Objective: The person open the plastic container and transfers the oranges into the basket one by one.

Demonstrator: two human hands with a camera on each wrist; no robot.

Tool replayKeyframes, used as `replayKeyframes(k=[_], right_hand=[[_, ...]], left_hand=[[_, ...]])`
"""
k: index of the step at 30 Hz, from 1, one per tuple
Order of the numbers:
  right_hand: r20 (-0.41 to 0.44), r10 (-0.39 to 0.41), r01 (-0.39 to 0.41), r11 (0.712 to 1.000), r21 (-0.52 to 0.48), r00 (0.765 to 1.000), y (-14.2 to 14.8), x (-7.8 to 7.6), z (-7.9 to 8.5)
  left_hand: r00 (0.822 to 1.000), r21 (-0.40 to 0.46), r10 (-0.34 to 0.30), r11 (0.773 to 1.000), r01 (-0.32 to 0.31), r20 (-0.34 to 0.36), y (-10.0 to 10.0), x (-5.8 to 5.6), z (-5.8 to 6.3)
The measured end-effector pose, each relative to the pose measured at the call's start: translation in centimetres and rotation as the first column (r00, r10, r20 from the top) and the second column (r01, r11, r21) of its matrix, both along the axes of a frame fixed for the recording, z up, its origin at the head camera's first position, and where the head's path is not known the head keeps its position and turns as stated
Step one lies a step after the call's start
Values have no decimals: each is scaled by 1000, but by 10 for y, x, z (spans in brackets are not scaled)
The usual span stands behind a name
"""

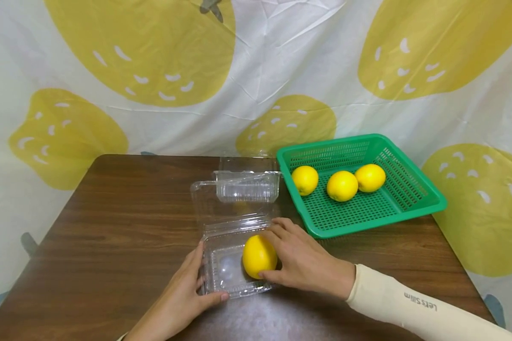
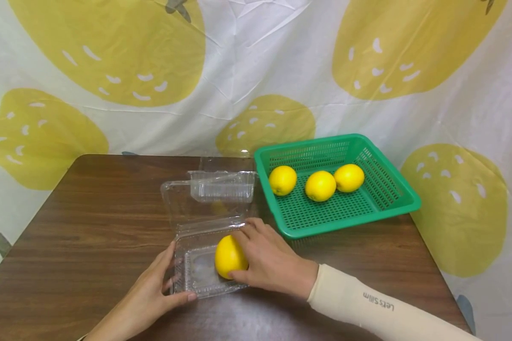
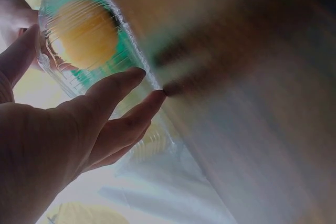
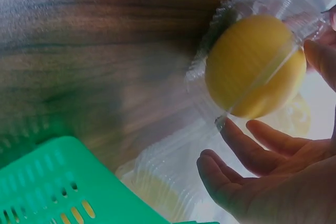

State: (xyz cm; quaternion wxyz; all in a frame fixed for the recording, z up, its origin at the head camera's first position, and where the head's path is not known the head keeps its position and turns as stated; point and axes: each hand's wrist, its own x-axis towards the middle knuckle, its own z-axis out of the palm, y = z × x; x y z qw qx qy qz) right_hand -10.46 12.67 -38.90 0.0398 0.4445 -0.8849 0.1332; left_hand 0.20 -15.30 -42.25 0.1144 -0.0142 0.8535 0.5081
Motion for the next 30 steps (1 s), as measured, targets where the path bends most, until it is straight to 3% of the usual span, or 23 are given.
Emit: replayKeyframes(k=[17,30], right_hand=[[57,-57,59,998,-19,997,-1,4,-17],[128,-83,89,995,-42,988,-4,5,-20]], left_hand=[[1000,4,9,1000,-9,20,1,0,-1],[1000,-6,8,1000,-8,14,2,0,0]])
